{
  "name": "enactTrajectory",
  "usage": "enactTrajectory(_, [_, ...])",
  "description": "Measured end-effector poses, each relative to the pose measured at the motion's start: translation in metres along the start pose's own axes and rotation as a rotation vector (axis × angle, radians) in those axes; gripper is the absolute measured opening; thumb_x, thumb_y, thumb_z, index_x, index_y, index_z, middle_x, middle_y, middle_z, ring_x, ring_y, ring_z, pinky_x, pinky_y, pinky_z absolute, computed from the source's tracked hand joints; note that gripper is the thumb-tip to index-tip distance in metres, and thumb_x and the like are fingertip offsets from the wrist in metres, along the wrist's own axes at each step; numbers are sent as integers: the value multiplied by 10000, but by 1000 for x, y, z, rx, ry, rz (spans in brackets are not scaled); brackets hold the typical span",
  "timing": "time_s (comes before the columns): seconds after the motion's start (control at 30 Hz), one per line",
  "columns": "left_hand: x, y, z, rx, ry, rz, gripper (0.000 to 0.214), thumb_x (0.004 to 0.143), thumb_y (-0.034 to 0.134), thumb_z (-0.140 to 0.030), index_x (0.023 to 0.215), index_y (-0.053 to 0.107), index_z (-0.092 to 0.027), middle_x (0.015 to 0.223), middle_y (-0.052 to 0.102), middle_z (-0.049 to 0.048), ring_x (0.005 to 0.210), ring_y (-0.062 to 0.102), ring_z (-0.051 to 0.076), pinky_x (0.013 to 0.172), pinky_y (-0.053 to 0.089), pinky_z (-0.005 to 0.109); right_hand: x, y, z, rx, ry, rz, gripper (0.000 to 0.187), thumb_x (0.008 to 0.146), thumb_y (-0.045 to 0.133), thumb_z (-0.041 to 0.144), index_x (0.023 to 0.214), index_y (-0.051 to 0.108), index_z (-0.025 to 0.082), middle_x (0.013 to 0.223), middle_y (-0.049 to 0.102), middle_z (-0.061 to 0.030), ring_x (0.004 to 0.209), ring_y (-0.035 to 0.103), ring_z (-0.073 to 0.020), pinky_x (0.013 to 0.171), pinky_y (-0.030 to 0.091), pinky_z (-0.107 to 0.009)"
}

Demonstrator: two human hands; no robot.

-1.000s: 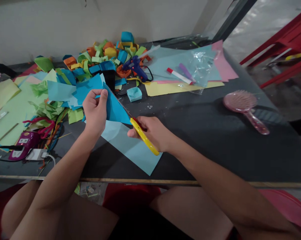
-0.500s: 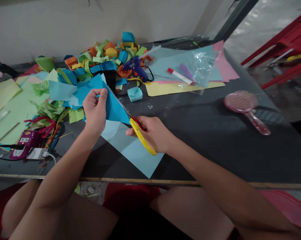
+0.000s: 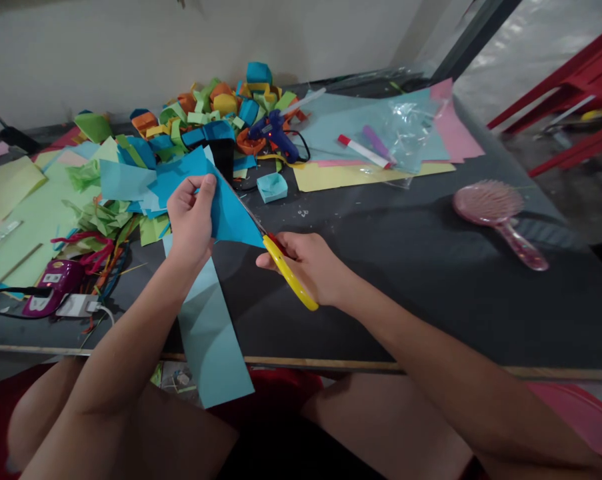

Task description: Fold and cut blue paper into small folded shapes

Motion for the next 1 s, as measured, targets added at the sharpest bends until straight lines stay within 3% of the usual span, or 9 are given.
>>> enactTrajectory(0.47, [4,-1,5,-8,10,5,301,816,689,-477,733,577,-210,499,399,-67,435,432,66,400,323,183,3,-5,-5,-151,-87,-7,362,746,637,543,721,548,193,508,426,60,449,381,-86,438,292,-249])
enactTrajectory(0.6, [5,-1,3,-25,-6,-2,321,815,686,-492,725,569,-206,521,442,-60,469,478,72,426,365,182,0,-5,-3,-266,-124,-11,414,758,633,595,728,486,209,563,450,50,489,397,-96,468,305,-263])
enactTrajectory(0.77, [-1,3,-4,-72,-97,85,354,792,705,-508,694,559,-202,562,525,-41,502,528,87,482,455,206,-1,-9,0,-454,-296,-7,470,788,596,656,777,403,227,645,481,33,556,419,-116,514,324,-276])
enactTrajectory(1.0, [-6,7,-5,-116,-171,188,345,784,731,-465,651,550,-203,543,499,-31,498,534,102,457,439,217,1,-9,-6,-348,-301,20,568,770,505,784,778,439,219,611,453,40,513,429,-109,475,308,-266])
Point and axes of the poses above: each hand's wrist, its own x-axis towards the middle knuckle, its own y-axis out of the palm, z = x × y, the point moved 1 cm from there along x, towards the middle knuckle
